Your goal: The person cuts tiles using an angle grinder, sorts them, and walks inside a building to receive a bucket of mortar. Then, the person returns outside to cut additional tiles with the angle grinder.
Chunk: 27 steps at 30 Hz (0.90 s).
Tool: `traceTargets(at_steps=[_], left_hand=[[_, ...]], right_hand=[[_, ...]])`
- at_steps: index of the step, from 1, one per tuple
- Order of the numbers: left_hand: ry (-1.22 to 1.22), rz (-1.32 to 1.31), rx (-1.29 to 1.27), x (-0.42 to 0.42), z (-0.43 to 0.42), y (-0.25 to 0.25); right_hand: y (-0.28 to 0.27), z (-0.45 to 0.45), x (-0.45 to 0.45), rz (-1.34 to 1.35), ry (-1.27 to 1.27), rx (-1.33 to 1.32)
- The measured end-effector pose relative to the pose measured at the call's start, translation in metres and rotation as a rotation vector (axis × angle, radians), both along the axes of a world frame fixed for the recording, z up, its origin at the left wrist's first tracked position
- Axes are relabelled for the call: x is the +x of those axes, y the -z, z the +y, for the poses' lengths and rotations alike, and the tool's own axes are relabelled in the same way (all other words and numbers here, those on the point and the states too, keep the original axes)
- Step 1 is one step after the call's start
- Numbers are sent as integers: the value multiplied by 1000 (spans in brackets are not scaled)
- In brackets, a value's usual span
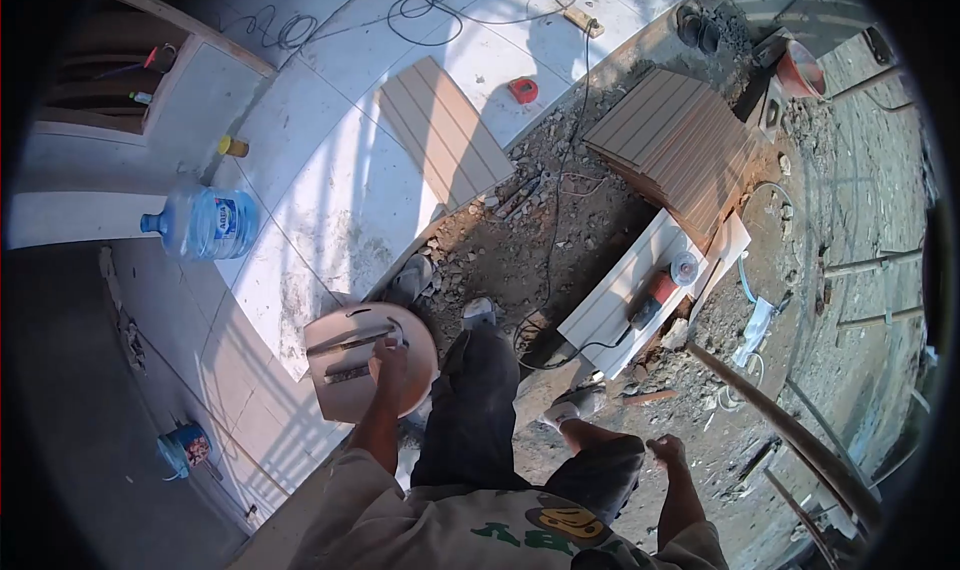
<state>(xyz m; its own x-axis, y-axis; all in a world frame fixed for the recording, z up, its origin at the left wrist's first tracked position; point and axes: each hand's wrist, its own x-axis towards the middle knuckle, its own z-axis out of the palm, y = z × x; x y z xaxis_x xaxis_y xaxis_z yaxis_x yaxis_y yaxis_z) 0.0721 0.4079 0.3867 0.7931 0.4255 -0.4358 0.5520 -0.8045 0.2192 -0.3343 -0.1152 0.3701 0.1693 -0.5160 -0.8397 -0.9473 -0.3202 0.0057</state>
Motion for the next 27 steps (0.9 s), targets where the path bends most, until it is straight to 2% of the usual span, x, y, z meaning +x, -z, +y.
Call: traceTargets(at_steps=[2,4,5,6,7,8,9,10,11,12,14,15,16,18,20,22,23,24,26,27], left_hand=[[-247,150,-143,-21,39,-21],[-385,273,-375,-15,44,-67],[-416,239,-401,-3,46,-83],[-249,152,-330,10,49,-98],[-77,73,-242,23,56,-115],[-89,54,-243,45,64,-140],[-176,-11,-357,76,70,-171],[-262,-89,-480,109,75,-195],[-280,-213,-512,134,89,-211],[-303,-301,-547,155,106,-221],[-406,-413,-599,189,140,-245],[-411,-437,-574,199,156,-261],[-413,-458,-546,208,167,-277],[-508,-490,-618,213,184,-288],[-640,-446,-731,211,199,-274],[-704,-356,-761,215,198,-271],[-747,-287,-739,225,197,-263],[-725,-225,-663,243,191,-263],[-682,-258,-674,286,190,-248],[-678,-268,-893,311,195,-243]], right_hand=[[-40,8,55,-6,-10,17],[-78,17,131,-30,-32,22],[-91,17,175,-53,-95,2],[-106,23,217,-73,-155,-16],[-150,45,284,-185,-273,-44],[-154,45,328,-154,-401,-14],[-148,48,363,-282,-361,30],[-156,62,406,-439,-301,-36],[-156,67,443,-528,-139,103],[-226,107,496,-567,-49,197],[-217,116,540,-713,-216,191],[-215,119,559,-695,-387,160],[-139,84,560,-978,-809,181],[-137,93,575,-796,-754,184],[-189,138,589,-483,-274,175],[-166,145,588,-360,-15,311],[-161,158,596,-174,44,250],[-127,152,599,-32,-135,274],[-102,161,620,86,-179,304],[-106,173,647,109,-139,261]])
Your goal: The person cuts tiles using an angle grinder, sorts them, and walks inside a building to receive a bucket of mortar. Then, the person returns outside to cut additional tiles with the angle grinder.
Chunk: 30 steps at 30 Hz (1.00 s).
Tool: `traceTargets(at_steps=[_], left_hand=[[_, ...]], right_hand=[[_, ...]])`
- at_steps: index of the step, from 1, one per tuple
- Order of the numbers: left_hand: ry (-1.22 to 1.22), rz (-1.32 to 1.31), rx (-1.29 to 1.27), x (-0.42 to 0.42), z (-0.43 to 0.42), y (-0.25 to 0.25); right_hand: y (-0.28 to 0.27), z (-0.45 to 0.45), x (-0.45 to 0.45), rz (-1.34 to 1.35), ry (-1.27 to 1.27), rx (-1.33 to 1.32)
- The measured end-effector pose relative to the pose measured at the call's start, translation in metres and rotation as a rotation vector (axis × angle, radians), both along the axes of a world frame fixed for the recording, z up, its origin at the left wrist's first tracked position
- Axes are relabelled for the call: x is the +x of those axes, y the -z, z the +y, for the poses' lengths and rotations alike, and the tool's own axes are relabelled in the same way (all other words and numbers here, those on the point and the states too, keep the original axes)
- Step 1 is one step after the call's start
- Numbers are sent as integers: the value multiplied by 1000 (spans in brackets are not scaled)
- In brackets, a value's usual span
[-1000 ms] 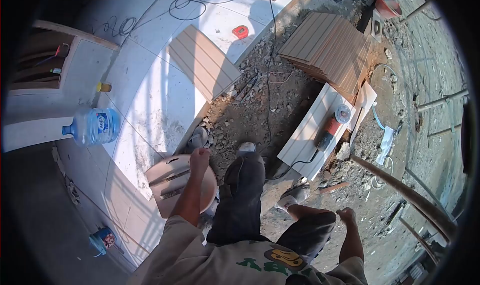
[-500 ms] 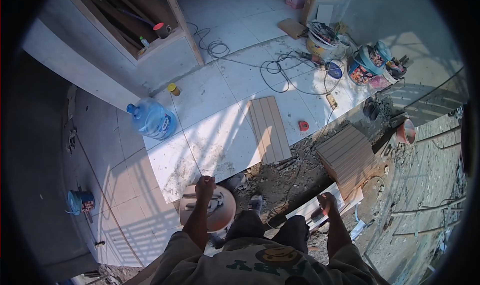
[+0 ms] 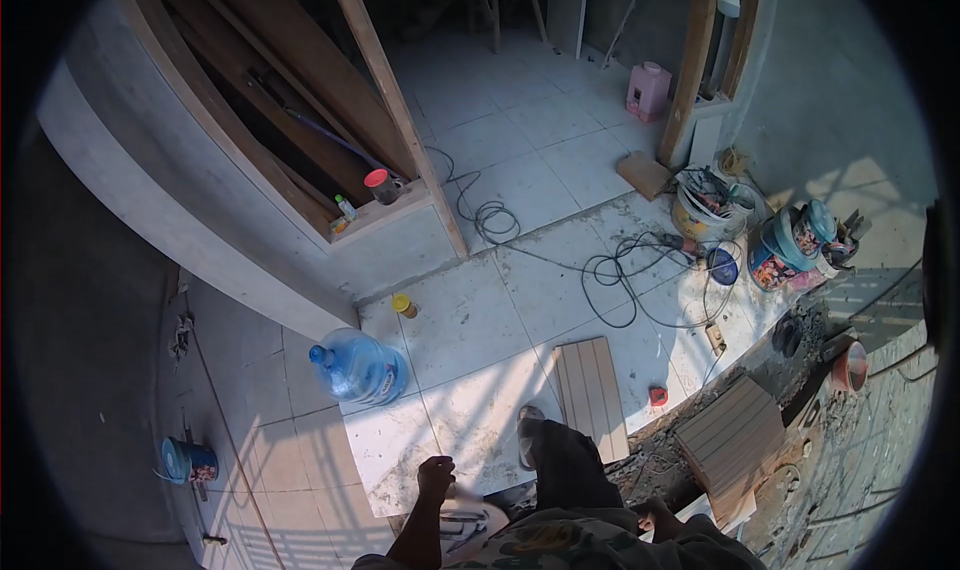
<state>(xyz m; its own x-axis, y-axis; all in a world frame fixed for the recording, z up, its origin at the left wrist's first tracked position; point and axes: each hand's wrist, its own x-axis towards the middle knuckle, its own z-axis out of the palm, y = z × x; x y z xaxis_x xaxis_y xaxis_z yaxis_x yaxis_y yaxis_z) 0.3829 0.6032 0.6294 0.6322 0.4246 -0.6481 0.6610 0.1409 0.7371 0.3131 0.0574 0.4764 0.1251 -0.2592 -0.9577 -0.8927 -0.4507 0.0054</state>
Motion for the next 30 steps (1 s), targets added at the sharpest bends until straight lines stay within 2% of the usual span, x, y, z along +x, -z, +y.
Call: traceTargets(at_steps=[1,2,3,4,5,6,7,8,9,11,13,15,18,19,20,21,23,25,26,27,28,30], left_hand=[[18,-85,-192,39,9,-4],[121,-116,-142,88,9,-28],[219,-129,-95,129,9,-50],[367,-69,171,181,8,-68],[397,-75,242,230,6,-110],[375,-246,323,269,16,-118],[350,-331,450,306,16,-155],[258,-322,397,337,21,-159],[176,-312,345,368,25,-162],[164,-267,251,417,26,-172],[183,-167,134,464,21,-171],[222,-143,71,507,10,-155],[207,-18,-22,592,-5,-137],[233,-7,-87,626,-6,-133],[312,-29,-43,677,3,-129],[380,-38,-25,718,-1,-119],[429,-169,212,824,8,-81],[436,-220,195,929,6,-164],[408,-285,141,979,7,-180],[380,-352,87,1028,9,-189],[412,-497,71,1075,13,-195],[424,-509,148,1152,24,-212]], right_hand=[[-11,15,33,23,39,-41],[-43,29,74,-89,-52,9],[-62,45,124,-85,-49,21],[-72,56,182,-192,-237,28],[-89,54,240,-294,-442,19],[-105,54,296,-418,-417,36],[-132,68,353,-549,-385,57],[-176,83,414,-583,-370,14],[-174,82,469,-691,-396,26],[-217,105,562,-957,-196,-37],[-290,146,646,-988,76,199],[-310,172,719,-1091,65,269],[-282,193,803,-1031,-52,237],[-264,191,822,-976,-175,178],[-232,183,835,-979,-361,90],[-207,156,841,-807,-470,57],[-217,123,845,-348,-153,138],[-224,89,850,-263,-47,-57],[-201,56,853,-519,-442,-137],[-161,47,891,-536,-442,-124],[-143,47,941,-564,-409,-115],[-121,48,1057,-627,-354,-106]])
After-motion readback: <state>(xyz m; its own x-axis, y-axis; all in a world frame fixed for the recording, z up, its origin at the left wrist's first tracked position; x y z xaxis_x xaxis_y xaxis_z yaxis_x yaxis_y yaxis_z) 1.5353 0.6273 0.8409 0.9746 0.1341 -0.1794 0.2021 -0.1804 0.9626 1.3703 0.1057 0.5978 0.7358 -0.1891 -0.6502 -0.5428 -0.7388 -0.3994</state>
